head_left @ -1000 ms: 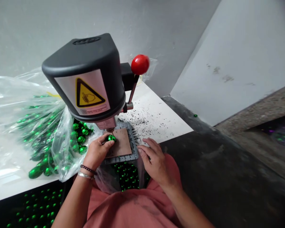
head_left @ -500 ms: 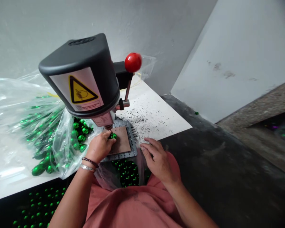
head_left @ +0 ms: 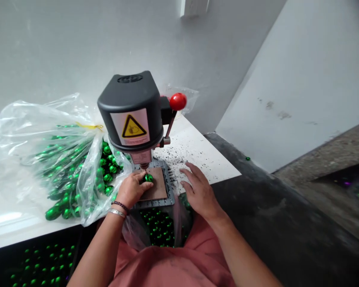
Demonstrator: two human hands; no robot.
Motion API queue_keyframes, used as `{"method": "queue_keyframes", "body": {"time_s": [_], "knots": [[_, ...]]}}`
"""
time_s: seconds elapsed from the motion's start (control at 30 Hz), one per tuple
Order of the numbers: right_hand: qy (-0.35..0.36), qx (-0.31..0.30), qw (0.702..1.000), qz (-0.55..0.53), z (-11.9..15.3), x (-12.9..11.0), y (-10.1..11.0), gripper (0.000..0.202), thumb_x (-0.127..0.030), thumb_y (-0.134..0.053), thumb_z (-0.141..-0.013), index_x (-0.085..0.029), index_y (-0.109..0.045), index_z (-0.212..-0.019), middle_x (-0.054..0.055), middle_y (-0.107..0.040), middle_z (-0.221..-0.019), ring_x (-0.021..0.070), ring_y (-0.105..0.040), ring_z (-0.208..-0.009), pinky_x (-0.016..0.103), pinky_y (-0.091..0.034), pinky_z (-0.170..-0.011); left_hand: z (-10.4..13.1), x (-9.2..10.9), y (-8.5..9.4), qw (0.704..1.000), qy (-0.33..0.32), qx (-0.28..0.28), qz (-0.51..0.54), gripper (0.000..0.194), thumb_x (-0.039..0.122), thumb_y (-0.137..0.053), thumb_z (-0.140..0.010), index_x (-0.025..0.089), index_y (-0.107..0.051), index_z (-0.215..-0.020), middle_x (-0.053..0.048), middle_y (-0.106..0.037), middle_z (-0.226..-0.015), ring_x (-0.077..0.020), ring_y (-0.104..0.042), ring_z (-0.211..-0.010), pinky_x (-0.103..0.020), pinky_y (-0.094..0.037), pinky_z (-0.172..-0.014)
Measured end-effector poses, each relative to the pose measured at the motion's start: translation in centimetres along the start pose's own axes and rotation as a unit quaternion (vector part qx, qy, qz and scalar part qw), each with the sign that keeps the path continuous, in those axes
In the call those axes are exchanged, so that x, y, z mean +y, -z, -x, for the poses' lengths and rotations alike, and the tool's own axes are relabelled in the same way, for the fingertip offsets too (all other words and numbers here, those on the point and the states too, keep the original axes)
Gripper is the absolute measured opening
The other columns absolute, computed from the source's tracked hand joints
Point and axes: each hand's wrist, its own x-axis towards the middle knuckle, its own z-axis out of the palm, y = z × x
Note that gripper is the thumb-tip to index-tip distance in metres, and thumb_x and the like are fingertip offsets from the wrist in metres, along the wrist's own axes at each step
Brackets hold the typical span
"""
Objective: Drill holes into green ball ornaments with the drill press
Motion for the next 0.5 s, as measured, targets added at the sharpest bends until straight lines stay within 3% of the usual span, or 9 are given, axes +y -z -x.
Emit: {"method": "queue_keyframes", "body": {"time_s": [0.07, 0.13, 0.2, 0.3, 0.37, 0.5], "knots": [[-0.02, -0.014, 0.999, -0.027, -1.7, -0.6, 0.7, 0.042, -0.037, -0.055, -0.076, -0.02, -0.056, -0.114, 0.009, -0.057, -0.122, 0.0235, -0.053, -0.115, 0.044, -0.042, -0.099, 0.1, 0.1, 0.1, 1.0, 0.01, 0.0, -0.001, 0.038, 0.043, -0.058, -0.075, 0.022, -0.064, -0.107, -0.005, -0.062, -0.115, -0.02, -0.057, -0.106, -0.028, -0.042, -0.092], [-0.046, -0.011, 0.997, -0.053, -3.8, -1.4, 1.8, 0.034, -0.043, -0.052, -0.078, -0.021, -0.063, -0.1, 0.007, -0.067, -0.101, 0.0211, -0.062, -0.095, 0.04, -0.048, -0.088, 0.2, 0.2, 0.1, 1.0, 0.025, -0.002, -0.003, 0.039, 0.042, -0.057, -0.076, 0.023, -0.064, -0.109, -0.006, -0.063, -0.113, -0.0199, -0.058, -0.103, -0.027, -0.042, -0.09], [-0.067, 0.023, 0.995, -0.073, -6.2, -2.4, 3.1, 0.034, -0.045, -0.045, -0.08, -0.019, -0.066, -0.083, 0.006, -0.068, -0.085, 0.0182, -0.062, -0.082, 0.036, -0.049, -0.08, 0.2, 0.3, 0.0, 0.999, 0.032, -0.013, -0.001, 0.04, 0.042, -0.056, -0.076, 0.024, -0.063, -0.111, -0.006, -0.063, -0.113, -0.0194, -0.058, -0.102, -0.027, -0.041, -0.089], [-0.081, 0.077, 0.987, -0.114, -10.1, -4.0, 4.7, 0.037, -0.046, -0.047, -0.078, -0.02, -0.06, -0.101, 0.006, -0.065, -0.098, 0.0154, -0.06, -0.085, 0.032, -0.048, -0.078, 0.2, 0.2, -0.2, 0.999, 0.042, -0.017, -0.007, 0.044, 0.041, -0.055, -0.077, 0.024, -0.06, -0.116, -0.006, -0.062, -0.115, -0.0198, -0.058, -0.104, -0.027, -0.04, -0.09], [-0.078, 0.074, 0.983, -0.15, -12.6, -5.0, 5.3, 0.046, -0.051, -0.048, -0.076, -0.023, -0.054, -0.112, 0.005, -0.064, -0.103, 0.0133, -0.06, -0.085, 0.029, -0.048, -0.075, 0.1, 0.1, -0.3, 0.999, 0.042, -0.017, -0.01, 0.046, 0.041, -0.054, -0.077, 0.023, -0.058, -0.119, -0.007, -0.061, -0.117, -0.0201, -0.057, -0.105, -0.026, -0.039, -0.091], [-0.079, 0.05, 0.977, -0.193, -16.3, -6.7, 4.9, 0.056, -0.066, -0.03, -0.077, -0.02, -0.059, -0.093, 0.004, -0.064, -0.078, 0.0104, -0.056, -0.064, 0.024, -0.043, -0.057, 0.2, 0.2, -0.3, 0.999, 0.045, -0.017, -0.013, 0.05, 0.042, -0.054, -0.076, 0.022, -0.056, -0.122, -0.007, -0.061, -0.117, -0.0203, -0.057, -0.105, -0.026, -0.039, -0.09]]}}
